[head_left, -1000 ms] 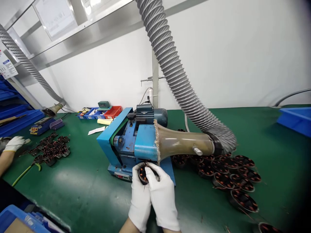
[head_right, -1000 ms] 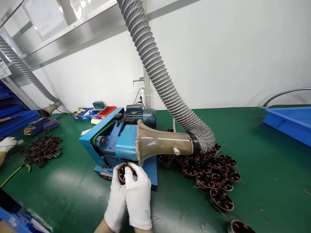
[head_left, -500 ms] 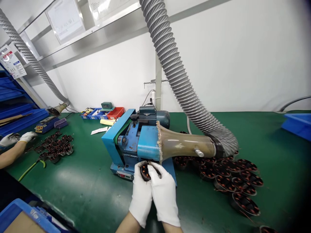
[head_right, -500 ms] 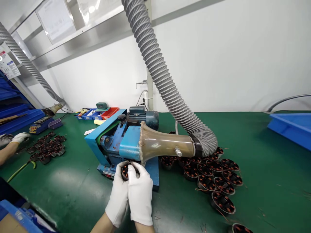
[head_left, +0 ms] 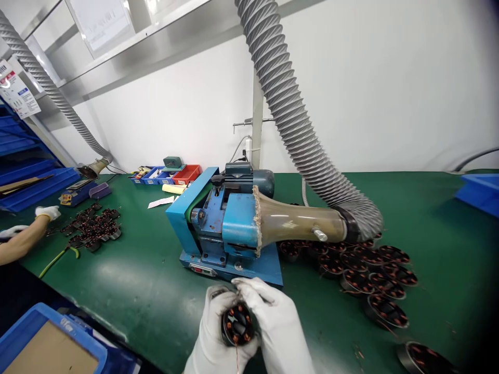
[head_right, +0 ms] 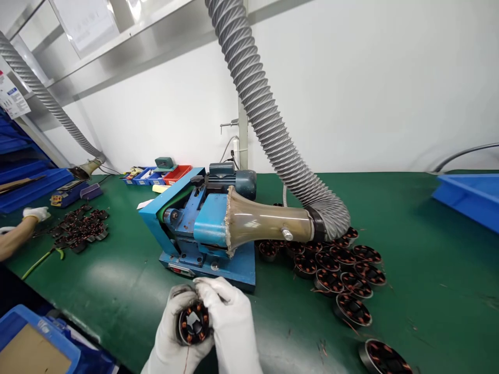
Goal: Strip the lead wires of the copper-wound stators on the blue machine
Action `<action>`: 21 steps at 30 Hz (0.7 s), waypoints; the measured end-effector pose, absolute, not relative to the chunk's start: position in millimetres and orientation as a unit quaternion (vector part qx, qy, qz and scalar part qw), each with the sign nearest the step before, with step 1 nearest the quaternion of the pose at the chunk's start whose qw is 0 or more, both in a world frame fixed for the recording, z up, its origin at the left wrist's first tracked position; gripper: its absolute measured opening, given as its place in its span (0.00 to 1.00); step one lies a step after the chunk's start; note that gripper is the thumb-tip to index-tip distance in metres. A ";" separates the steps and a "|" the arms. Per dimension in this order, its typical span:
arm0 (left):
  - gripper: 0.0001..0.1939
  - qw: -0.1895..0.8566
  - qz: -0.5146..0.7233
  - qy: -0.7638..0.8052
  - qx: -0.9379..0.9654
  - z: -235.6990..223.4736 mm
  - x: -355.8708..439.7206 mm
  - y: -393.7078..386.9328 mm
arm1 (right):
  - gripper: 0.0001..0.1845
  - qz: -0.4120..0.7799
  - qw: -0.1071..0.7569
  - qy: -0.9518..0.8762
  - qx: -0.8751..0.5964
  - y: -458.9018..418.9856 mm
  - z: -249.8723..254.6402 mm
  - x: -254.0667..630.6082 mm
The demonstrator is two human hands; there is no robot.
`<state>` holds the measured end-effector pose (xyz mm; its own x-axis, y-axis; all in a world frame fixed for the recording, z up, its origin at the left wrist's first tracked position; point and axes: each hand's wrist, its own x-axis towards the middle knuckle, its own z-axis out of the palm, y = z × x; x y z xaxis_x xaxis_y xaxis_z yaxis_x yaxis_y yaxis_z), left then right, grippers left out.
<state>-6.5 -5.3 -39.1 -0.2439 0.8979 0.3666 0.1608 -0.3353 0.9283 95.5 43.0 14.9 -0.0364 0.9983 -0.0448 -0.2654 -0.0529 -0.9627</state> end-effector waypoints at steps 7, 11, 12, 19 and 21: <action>0.24 0.572 0.623 0.407 0.346 1.2 -17.1 -20.7 | 0.13 0.594 0.663 -0.225 -0.396 50.8 23.1 119.8; 0.25 0.761 0.594 0.199 0.168 16.2 -36.8 -18.1 | 0.13 0.570 0.529 -0.420 -0.468 35.6 4.5 100.1; 0.25 0.785 0.579 0.164 0.148 17.4 -41.4 -17.9 | 0.13 0.564 0.499 -0.460 -0.470 32.9 -0.2 94.4; 0.31 0.721 0.626 0.255 0.155 -2.3 -61.8 -22.8 | 0.16 0.532 0.360 -0.599 -0.479 33.8 -17.8 82.1; 0.30 0.581 0.601 0.475 0.274 -16.5 -77.7 -23.0 | 0.15 0.516 0.333 -0.618 -0.491 36.0 -22.3 91.6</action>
<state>-77.7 -23.0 -16.5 -0.1733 0.9593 -0.2231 -0.4376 0.1279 0.8900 91.6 36.0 -22.3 -0.2973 0.9500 -0.0956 0.2630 -0.0147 -0.9647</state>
